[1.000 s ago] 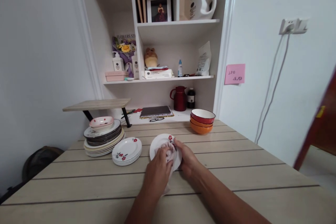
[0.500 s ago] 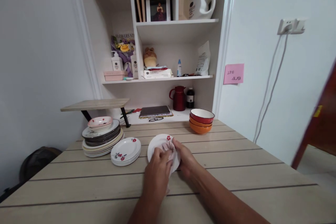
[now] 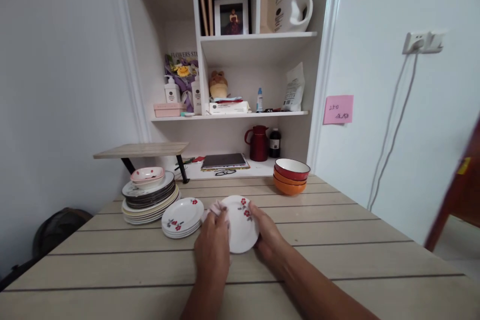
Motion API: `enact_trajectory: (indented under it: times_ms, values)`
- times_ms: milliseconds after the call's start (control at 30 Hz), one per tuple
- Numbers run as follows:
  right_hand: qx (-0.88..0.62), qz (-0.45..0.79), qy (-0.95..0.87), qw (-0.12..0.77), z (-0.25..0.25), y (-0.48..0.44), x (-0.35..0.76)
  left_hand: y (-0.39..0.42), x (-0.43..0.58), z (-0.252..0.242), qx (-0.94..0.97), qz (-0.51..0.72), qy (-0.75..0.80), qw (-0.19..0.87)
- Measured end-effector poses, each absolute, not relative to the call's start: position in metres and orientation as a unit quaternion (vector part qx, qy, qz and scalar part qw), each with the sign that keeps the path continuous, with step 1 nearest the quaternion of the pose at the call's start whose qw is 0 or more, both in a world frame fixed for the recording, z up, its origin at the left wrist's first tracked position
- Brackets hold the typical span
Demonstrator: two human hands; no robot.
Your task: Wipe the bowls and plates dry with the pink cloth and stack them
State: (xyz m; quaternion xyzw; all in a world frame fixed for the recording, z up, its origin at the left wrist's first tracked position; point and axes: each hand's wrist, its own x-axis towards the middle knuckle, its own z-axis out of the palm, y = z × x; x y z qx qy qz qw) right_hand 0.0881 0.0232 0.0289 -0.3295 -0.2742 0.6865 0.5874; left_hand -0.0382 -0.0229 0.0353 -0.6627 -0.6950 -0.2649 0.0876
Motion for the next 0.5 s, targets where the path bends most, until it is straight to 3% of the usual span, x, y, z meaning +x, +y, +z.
enact_trajectory:
  times_ms: [133,267,500]
  values:
    - [-0.321,0.686,-0.247,0.605,0.031,0.032,0.100,-0.027,-0.025,0.033,-0.750,-0.259,-0.608,0.027]
    - [-0.302,0.732,-0.276,0.545,0.030,0.024,0.094,-0.030,-0.020,0.033,-0.794,-0.265,-0.547,0.002]
    - [-0.296,0.711,-0.287,0.569,0.033,0.017,0.083,-0.022,-0.033,0.035,-0.680,-0.343,-0.647,0.042]
